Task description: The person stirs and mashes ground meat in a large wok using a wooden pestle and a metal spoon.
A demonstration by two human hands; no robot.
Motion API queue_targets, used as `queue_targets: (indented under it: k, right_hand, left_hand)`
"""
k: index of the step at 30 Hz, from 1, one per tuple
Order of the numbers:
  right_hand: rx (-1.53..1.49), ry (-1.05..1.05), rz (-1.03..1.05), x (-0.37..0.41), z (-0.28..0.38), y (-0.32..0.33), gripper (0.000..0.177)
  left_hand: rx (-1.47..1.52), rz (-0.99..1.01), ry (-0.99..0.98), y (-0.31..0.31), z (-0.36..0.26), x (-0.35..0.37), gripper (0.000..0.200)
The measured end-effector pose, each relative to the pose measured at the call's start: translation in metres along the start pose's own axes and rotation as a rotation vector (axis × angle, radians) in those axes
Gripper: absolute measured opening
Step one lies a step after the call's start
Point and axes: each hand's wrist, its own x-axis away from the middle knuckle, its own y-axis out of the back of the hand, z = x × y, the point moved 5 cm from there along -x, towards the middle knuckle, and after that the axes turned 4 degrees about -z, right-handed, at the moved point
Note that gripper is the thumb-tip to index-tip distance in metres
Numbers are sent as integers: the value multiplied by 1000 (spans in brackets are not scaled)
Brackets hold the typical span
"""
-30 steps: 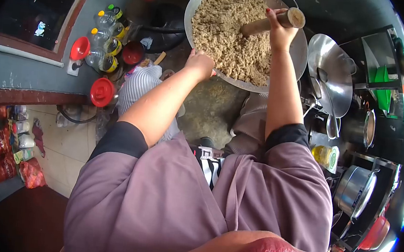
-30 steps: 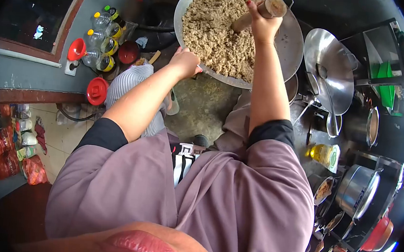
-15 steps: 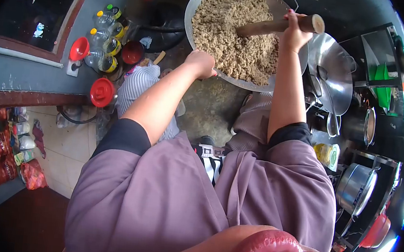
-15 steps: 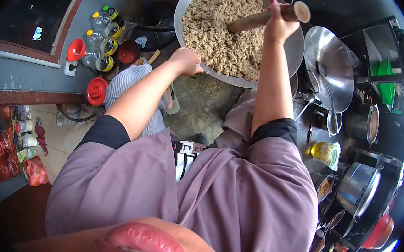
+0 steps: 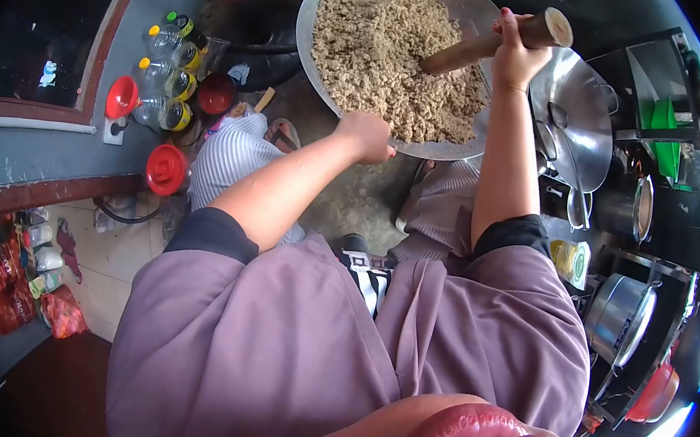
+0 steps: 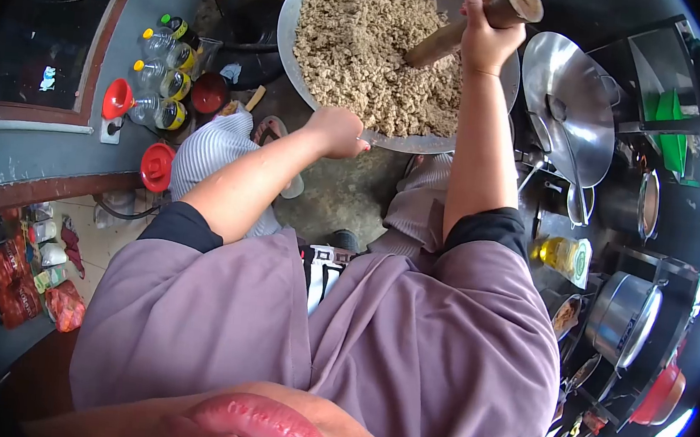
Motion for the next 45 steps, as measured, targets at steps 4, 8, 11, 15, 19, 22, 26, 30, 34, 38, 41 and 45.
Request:
queue_targets:
  k: [4, 8, 11, 15, 19, 22, 26, 30, 34, 38, 41, 45]
  right_hand:
    - [-142, 191, 102, -22, 121, -3, 7]
    - [-477, 85, 350, -39, 139, 10, 8]
    - [342, 396, 292, 29, 50, -43, 10]
    - [-184, -27, 74, 18, -6, -42, 14]
    - [14, 250, 96, -33, 98, -3, 13]
    - [-463, 34, 369, -52, 113, 16, 14]
    - [-216, -100, 227, 34, 24, -62, 9]
    - [-355, -152, 6, 18, 7, -51, 16]
    - [-296, 13, 62, -26, 104, -21, 11]
    - [-297, 3, 261, -24, 91, -26, 7]
    - [-282, -10, 77, 27, -15, -60, 12]
    - [-332, -52, -107, 1, 33, -48, 9]
  left_hand:
    - [87, 47, 67, -1, -9, -3, 39]
    - [87, 30, 70, -5, -11, -6, 38]
    - [88, -39, -16, -14, -7, -8, 37]
    - [63, -47, -12, -11, -9, -5, 38]
    - [117, 16, 57, -7, -5, -4, 40]
    - [143, -10, 74, -5, -3, -3, 41]
    - [108, -40, -17, -10, -1, -3, 41]
    - [102, -68, -20, -8, -2, -3, 40]
    - [137, -31, 62, -1, -1, 3, 40]
    - [143, -16, 40, -5, 2, 1, 38]
    - [128, 96, 65, 0, 0, 3, 34]
    - [129, -12, 33, -3, 3, 1, 33]
